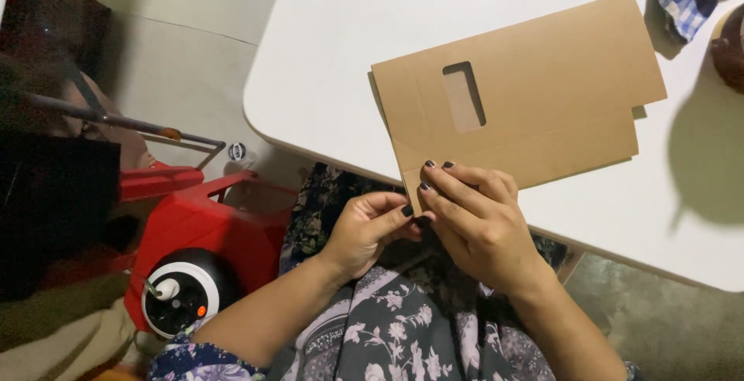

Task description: The person folds a flat cardboard piece into a pouch shape, then applies glue along one edge using a brush and joins it to another cardboard piece to form a sealed pouch.

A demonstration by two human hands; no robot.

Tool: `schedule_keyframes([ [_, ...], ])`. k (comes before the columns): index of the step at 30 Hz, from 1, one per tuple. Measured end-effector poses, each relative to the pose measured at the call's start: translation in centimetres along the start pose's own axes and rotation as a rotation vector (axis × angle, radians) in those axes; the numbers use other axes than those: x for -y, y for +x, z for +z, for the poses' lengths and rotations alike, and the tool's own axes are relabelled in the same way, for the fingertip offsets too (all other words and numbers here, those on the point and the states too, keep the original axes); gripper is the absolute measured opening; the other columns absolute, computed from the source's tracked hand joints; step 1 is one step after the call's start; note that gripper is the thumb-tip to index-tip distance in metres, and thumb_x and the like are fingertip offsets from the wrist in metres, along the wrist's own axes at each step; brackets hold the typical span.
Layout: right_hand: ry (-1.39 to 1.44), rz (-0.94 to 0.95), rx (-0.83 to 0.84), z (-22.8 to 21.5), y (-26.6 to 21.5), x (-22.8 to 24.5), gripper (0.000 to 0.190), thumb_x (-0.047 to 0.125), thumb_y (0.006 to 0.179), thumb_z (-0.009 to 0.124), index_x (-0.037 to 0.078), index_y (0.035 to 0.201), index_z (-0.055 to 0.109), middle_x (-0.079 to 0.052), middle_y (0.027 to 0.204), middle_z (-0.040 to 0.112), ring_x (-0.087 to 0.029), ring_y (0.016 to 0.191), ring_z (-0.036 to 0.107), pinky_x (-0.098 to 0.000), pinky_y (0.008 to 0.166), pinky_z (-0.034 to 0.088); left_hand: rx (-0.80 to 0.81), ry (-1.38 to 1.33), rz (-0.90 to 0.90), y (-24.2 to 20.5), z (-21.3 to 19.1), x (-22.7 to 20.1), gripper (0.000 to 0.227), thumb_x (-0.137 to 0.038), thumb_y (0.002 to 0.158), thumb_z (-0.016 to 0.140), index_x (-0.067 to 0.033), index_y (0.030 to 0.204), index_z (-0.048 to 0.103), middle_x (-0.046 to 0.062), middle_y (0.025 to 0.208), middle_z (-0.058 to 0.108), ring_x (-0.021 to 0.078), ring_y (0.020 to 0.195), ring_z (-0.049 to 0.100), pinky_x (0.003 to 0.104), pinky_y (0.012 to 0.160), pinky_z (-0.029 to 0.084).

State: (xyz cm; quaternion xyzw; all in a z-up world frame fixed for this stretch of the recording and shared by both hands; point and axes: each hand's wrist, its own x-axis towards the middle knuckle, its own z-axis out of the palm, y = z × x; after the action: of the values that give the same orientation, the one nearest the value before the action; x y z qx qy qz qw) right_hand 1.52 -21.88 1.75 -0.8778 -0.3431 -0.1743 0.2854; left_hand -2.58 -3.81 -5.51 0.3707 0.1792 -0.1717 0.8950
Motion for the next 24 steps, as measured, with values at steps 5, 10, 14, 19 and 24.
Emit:
schedule_keyframes([
  [5, -0.017, -0.01, -0.018, 0.0, 0.2, 0.1, 0.017, 0.022, 0.092, 0.074, 0.015, 0.107, 0.079, -0.005, 0.124, 0.076, -0.03, 0.111, 0.068, -0.0412, 0.09, 0.046, -0.006, -0.05, -0.024, 0.1, -0.1, 0.3, 0.015, 0.0, 0.09, 0.075, 0.0086, 0.102, 0.073, 0.019, 0.082, 0.076, 0.0313, 0.074, 0.078, 0.043, 0.068, 0.067],
  [10, -0.012, -0.017, -0.025, 0.1, 0.0, -0.2, 0.018, 0.023, 0.092, 0.074, 0.015, 0.106, 0.079, -0.005, 0.124, 0.076, -0.029, 0.112, 0.068, -0.0401, 0.09, 0.047, 0.011, -0.111, -0.063, 0.3, -0.5, 1.1, 0.014, -0.001, 0.092, 0.074, 0.0074, 0.103, 0.073, 0.02, 0.085, 0.076, 0.032, 0.076, 0.078, 0.044, 0.069, 0.067],
  [14, 0.015, 0.007, -0.031, 0.1, 0.1, 0.1, 0.017, 0.022, 0.091, 0.075, 0.014, 0.106, 0.079, -0.006, 0.122, 0.077, -0.031, 0.111, 0.069, -0.0413, 0.088, 0.047, 0.021, -0.146, -0.07, 0.4, -0.4, 1.2, 0.013, -0.002, 0.093, 0.072, 0.0062, 0.103, 0.073, 0.019, 0.085, 0.076, 0.0327, 0.078, 0.077, 0.044, 0.07, 0.067],
  [19, 0.009, 0.001, -0.033, 0.1, 0.1, 0.0, 0.017, 0.023, 0.092, 0.074, 0.015, 0.106, 0.079, -0.006, 0.123, 0.077, -0.031, 0.111, 0.069, -0.0411, 0.088, 0.047, 0.043, -0.167, -0.075, 0.3, -0.1, 0.7, 0.011, -0.003, 0.093, 0.072, 0.0054, 0.101, 0.073, 0.019, 0.085, 0.076, 0.0318, 0.078, 0.077, 0.044, 0.07, 0.067],
  [24, -0.004, 0.001, -0.035, 0.2, 0.1, 0.0, 0.017, 0.023, 0.092, 0.075, 0.015, 0.106, 0.08, -0.005, 0.122, 0.077, -0.03, 0.111, 0.069, -0.0406, 0.088, 0.047, 0.045, -0.164, -0.059, 0.1, 0.1, 0.5, 0.011, -0.003, 0.094, 0.072, 0.0052, 0.101, 0.073, 0.02, 0.085, 0.076, 0.0314, 0.079, 0.077, 0.044, 0.071, 0.067],
])
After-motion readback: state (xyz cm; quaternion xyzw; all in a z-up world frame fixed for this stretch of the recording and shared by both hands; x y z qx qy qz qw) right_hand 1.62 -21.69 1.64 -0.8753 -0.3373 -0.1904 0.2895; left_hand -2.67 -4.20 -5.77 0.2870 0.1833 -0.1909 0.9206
